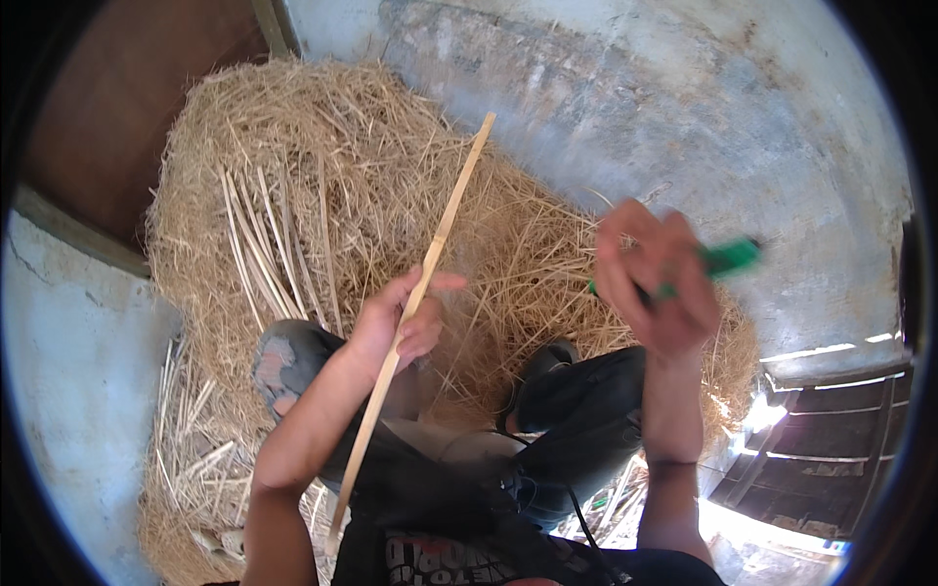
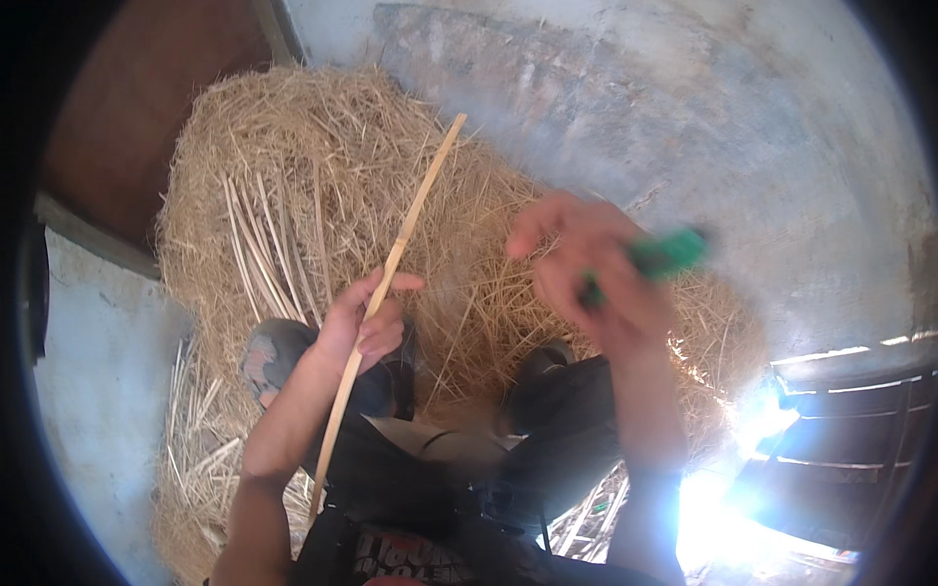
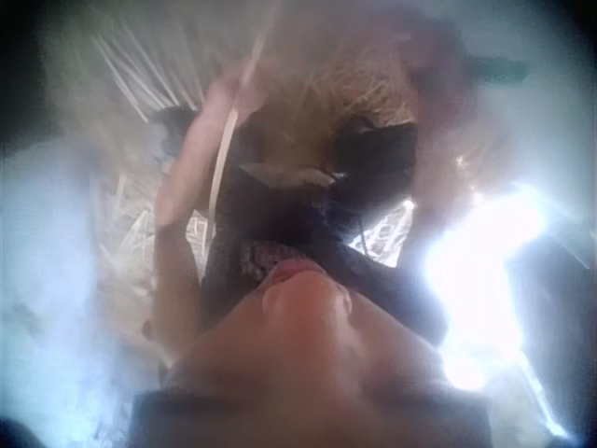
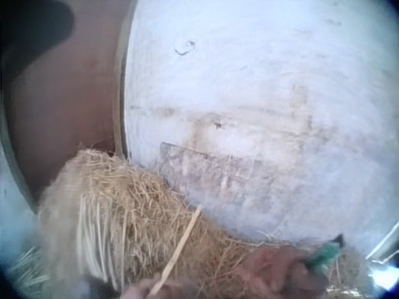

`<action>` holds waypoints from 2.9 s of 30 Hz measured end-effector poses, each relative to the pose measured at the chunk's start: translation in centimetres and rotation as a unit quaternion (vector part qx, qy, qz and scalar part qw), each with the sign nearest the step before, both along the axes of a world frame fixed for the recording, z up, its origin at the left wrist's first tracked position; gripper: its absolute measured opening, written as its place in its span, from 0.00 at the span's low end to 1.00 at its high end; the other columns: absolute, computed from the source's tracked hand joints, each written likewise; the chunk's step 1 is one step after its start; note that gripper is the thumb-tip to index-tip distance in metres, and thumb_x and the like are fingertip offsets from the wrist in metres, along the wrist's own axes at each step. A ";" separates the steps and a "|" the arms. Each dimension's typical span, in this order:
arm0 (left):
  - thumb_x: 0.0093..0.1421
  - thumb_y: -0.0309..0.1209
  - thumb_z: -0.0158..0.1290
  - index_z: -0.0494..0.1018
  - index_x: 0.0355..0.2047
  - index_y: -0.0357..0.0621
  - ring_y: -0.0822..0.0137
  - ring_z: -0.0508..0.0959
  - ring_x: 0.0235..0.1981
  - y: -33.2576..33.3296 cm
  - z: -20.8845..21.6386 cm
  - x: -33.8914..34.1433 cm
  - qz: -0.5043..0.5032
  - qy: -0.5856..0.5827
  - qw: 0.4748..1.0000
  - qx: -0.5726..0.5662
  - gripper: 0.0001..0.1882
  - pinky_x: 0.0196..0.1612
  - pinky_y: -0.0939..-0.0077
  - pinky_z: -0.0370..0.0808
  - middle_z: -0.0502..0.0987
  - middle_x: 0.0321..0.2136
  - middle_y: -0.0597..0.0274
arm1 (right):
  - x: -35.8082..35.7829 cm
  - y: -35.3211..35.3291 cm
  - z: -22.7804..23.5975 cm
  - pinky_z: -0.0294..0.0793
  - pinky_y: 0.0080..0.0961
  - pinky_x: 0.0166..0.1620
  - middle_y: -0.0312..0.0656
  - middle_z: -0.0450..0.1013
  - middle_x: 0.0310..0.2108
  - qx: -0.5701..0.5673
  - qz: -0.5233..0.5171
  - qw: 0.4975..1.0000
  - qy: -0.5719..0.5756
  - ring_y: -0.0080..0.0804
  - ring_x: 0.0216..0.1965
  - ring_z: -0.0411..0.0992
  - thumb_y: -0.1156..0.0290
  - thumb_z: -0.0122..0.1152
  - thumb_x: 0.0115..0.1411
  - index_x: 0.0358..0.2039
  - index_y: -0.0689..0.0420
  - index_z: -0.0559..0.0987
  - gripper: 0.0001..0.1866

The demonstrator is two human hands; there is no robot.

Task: The person uses a utility knife to strip and thin a long piece of wood while sitting near a pile of straw.

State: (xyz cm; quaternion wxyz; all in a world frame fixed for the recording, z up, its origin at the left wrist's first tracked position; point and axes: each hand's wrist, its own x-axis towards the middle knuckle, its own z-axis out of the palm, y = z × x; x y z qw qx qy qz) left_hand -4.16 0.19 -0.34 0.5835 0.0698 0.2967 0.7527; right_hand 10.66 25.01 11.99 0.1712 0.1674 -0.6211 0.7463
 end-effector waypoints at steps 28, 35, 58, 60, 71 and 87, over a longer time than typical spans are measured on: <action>0.78 0.50 0.32 0.70 0.53 0.43 0.79 0.56 0.06 2.1 -0.8 2.7 -0.164 -0.027 0.983 0.075 0.25 0.10 0.82 0.54 0.55 0.10 0.77 | -1.4 -2.8 -8.2 0.74 0.32 0.42 0.45 0.81 0.37 0.188 -0.257 0.894 -0.315 0.30 0.36 0.76 0.58 0.64 0.66 0.47 0.61 0.82 0.18; 0.78 0.50 0.32 0.69 0.57 0.36 0.77 0.60 0.08 1.7 0.2 3.2 -0.129 0.090 0.987 0.027 0.29 0.13 0.81 0.58 0.58 0.12 0.74 | -2.2 -2.9 -6.3 0.70 0.28 0.36 0.39 0.82 0.29 0.091 -0.211 0.925 -0.302 0.21 0.29 0.72 0.59 0.66 0.64 0.36 0.59 0.85 0.15; 0.73 0.36 0.50 0.77 0.54 0.31 0.73 0.77 0.19 0.3 1.6 3.2 -0.222 0.338 0.914 0.014 0.19 0.24 0.80 0.73 0.83 0.27 0.57 | 1.9 22.2 7.5 0.62 0.23 0.30 0.38 0.66 0.41 -0.114 -0.499 0.859 -0.005 0.18 0.21 0.55 0.66 0.64 0.67 0.52 0.65 0.80 0.18; 0.74 0.36 0.50 0.78 0.52 0.32 0.72 0.78 0.18 0.5 1.7 3.2 -0.193 0.344 0.919 0.014 0.19 0.23 0.81 0.74 0.83 0.27 0.56 | 1.8 23.0 8.6 0.63 0.23 0.30 0.40 0.68 0.43 -0.114 -0.511 0.852 -0.002 0.18 0.22 0.56 0.66 0.64 0.67 0.52 0.65 0.80 0.18; 0.76 0.37 0.45 0.71 0.49 0.37 0.73 0.77 0.17 1.0 -0.8 3.2 -0.044 0.327 0.944 0.029 0.15 0.23 0.82 0.73 0.83 0.33 0.53 | -4.0 1.1 -1.0 0.76 0.24 0.33 0.39 0.83 0.36 0.300 -0.305 0.890 -0.154 0.21 0.32 0.77 0.54 0.68 0.63 0.43 0.55 0.87 0.17; 0.65 0.39 0.59 0.66 0.64 0.36 0.50 0.73 0.59 -7.8 14.8 1.8 0.264 0.902 0.256 -0.224 0.31 0.62 0.56 0.68 0.70 0.61 0.40 | -2.2 2.4 -6.0 0.77 0.37 0.39 0.36 0.82 0.33 0.579 -0.164 0.790 -0.115 0.38 0.34 0.79 0.78 0.67 0.52 0.42 0.47 0.87 0.17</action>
